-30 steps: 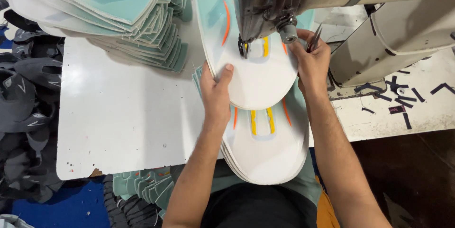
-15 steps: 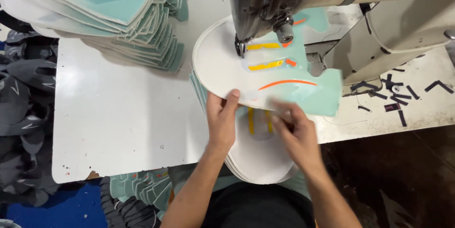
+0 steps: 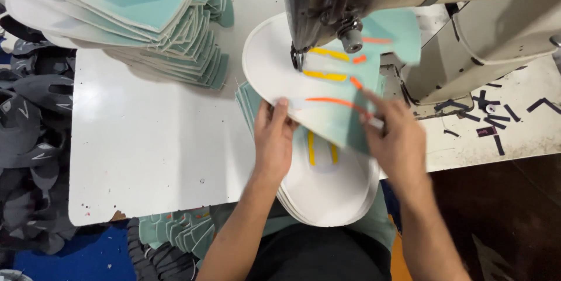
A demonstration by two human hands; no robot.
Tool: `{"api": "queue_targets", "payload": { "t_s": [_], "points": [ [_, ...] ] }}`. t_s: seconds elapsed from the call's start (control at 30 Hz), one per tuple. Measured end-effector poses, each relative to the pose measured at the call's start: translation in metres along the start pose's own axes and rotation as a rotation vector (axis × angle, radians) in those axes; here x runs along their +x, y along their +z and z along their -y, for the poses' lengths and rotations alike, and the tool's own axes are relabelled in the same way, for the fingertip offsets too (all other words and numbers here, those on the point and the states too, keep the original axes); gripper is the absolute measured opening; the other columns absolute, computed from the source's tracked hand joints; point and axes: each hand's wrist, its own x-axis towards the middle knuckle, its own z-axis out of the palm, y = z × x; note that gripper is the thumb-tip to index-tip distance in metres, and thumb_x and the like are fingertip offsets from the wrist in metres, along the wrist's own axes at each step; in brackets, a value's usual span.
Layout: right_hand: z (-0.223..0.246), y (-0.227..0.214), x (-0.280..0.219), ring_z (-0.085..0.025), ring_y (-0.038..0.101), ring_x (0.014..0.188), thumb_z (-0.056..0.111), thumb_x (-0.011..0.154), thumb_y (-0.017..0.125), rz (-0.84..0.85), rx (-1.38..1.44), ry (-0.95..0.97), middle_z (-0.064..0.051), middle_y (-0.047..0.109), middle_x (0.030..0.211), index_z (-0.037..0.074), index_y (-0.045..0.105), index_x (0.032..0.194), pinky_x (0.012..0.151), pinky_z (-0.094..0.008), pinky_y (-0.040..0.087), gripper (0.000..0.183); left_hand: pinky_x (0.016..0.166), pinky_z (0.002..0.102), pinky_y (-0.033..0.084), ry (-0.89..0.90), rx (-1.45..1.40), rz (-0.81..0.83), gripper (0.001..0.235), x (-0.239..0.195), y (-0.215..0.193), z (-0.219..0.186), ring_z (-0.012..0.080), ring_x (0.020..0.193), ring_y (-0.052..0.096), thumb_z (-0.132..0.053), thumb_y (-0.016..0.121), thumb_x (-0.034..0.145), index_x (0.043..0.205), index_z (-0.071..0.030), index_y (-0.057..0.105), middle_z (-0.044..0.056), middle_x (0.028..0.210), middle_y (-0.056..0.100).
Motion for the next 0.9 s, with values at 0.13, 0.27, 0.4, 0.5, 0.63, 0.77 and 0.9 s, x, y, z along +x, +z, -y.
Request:
{"api": "queue_targets", "payload": {
  "t_s": [0.13,0.27,0.4,0.5,0.63,0.77,0.9],
  "points": [
    [0.015,0.019,-0.040,-0.030,0.070,0.079,0.000,0.075,0.072,0.146,-0.058,0.012,-0.012,0.070,0.107,0.010,0.062,0.141,0.064,-0.037,0.055,0.068,0.103,0.031,0.045,-0.025,0.322,0.051,0.053,-0.043,0.007,0.006,0.0135,0.118,0.055,-0.008,0.065,0.096,0.145,0.000,0.044,0.006,0.133,0.058],
    [0.045,-0.002,-0.043,-0.024,0.076,0.077,0.001,0.071,0.073,0.377,0.168,-0.074,-0.010,0.070,0.104,0.009,0.059,0.139,0.059,-0.033,0.057,0.070,0.105,0.031,0.046,0.029,0.474,0.028,0.047,-0.065,-0.005,-0.006,0.0130,0.116,0.057,-0.008,0.065,0.099,0.141,0.003,0.048,0.008,0.128,0.062],
    [-0.007,-0.012,-0.035,-0.017,0.079,0.084,0.001,0.076,0.070,0.249,0.185,0.008,-0.004,0.075,0.110,0.013,0.068,0.124,0.058,-0.028,0.061,0.050,0.099,0.031,0.051,0.034,0.539,-0.040,0.043,-0.058,-0.039,-0.032,0.0148,0.110,0.063,-0.010,0.068,0.099,0.136,0.005,0.051,0.011,0.121,0.067],
    [-0.005,-0.021,0.009,-0.021,0.066,0.080,0.005,0.097,0.079,-0.131,-0.110,-0.038,-0.010,0.070,0.115,0.010,0.070,0.130,0.071,-0.032,0.056,0.035,0.097,0.029,0.052,0.096,0.574,-0.092,0.047,-0.046,-0.048,-0.055,0.0127,0.106,0.064,-0.013,0.068,0.097,0.138,0.004,0.052,0.009,0.119,0.069],
    [-0.045,0.011,0.035,-0.008,0.062,0.087,0.009,0.088,0.081,-0.022,0.432,0.099,-0.001,0.069,0.118,0.013,0.063,0.139,0.076,-0.024,0.054,0.055,0.097,0.028,0.052,0.092,0.566,-0.107,0.047,-0.034,-0.052,-0.060,0.0127,0.105,0.065,-0.014,0.068,0.098,0.137,0.006,0.053,0.011,0.116,0.071],
    [-0.064,0.035,0.048,-0.005,0.061,0.088,0.006,0.091,0.080,0.042,0.811,0.197,-0.004,0.073,0.108,0.007,0.070,0.136,0.082,-0.022,0.051,0.046,0.097,0.028,0.052,0.175,0.534,-0.129,0.045,-0.023,-0.038,-0.063,0.0127,0.105,0.065,-0.011,0.069,0.097,0.136,0.007,0.054,0.012,0.116,0.071],
    [-0.057,0.037,0.070,-0.001,0.064,0.092,0.004,0.091,0.076,0.002,0.815,0.162,0.002,0.076,0.110,0.003,0.072,0.126,0.085,-0.019,0.053,0.035,0.094,0.028,0.052,0.205,0.536,-0.128,0.043,0.000,-0.039,-0.065,0.0129,0.101,0.064,-0.009,0.069,0.097,0.134,0.007,0.056,0.013,0.114,0.071]
  ]
}}
